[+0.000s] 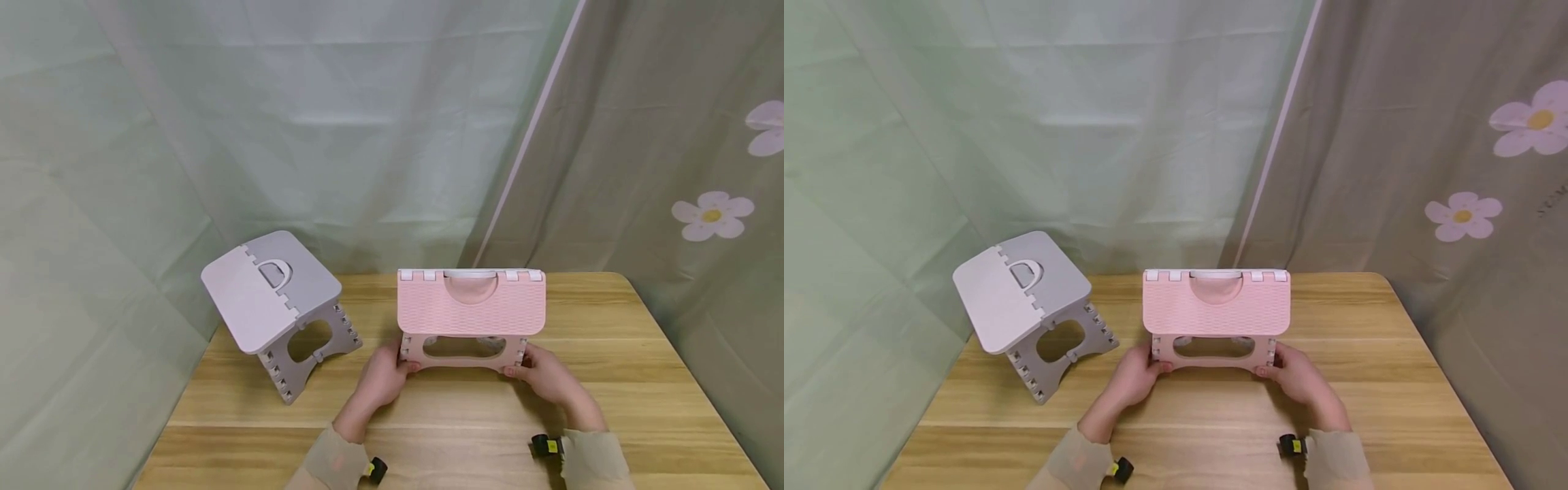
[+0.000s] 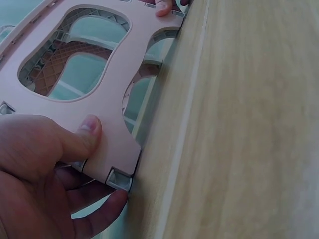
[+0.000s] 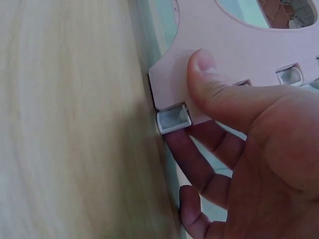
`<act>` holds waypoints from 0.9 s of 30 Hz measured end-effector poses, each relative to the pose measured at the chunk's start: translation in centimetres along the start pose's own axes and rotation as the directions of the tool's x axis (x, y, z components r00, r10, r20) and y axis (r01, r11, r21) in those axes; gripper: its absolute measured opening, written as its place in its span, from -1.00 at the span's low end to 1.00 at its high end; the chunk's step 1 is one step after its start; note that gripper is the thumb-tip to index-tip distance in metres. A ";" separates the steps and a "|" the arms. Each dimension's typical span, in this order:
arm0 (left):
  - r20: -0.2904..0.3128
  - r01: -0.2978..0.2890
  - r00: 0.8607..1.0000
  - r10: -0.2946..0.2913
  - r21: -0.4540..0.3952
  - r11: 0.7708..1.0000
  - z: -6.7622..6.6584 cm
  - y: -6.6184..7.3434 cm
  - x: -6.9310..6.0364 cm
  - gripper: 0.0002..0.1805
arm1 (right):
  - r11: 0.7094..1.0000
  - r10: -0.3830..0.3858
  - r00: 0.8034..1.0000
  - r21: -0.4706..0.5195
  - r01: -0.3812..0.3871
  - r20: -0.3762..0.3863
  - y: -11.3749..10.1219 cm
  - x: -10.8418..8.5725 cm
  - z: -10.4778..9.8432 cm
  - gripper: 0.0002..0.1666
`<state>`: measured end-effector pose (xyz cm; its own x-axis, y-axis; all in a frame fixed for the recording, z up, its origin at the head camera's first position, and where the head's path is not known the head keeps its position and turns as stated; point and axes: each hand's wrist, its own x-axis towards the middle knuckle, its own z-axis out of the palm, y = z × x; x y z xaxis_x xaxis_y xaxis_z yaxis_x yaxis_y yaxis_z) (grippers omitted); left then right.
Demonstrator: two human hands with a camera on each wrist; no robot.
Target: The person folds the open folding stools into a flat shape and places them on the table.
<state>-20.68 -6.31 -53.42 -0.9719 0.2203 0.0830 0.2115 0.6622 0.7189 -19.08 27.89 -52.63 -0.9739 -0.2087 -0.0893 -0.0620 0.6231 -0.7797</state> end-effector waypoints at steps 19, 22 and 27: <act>0.013 -0.034 0.999 0.036 -0.088 0.996 -0.4 -0.3 0.6 -0.47 | 1.000 -0.003 1.000 -0.003 0.003 -0.007 0.0 0.1 -0.1 -0.69; 0.015 -0.031 0.999 0.032 -0.095 0.995 -0.5 -0.4 0.6 -0.48 | 1.000 0.005 1.000 0.010 -0.005 -0.008 0.1 0.1 0.0 -0.68; 0.020 -0.025 0.999 0.027 -0.085 0.996 -0.6 -0.3 0.5 -0.49 | 1.000 -0.009 1.000 0.020 0.009 0.003 0.3 0.1 0.1 -0.65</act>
<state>-21.30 -6.83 -53.23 -0.9636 0.2524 0.0887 0.2264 0.5928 0.7728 -19.20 27.99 -52.97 -0.9726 -0.2170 -0.0840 -0.0668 0.6061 -0.7926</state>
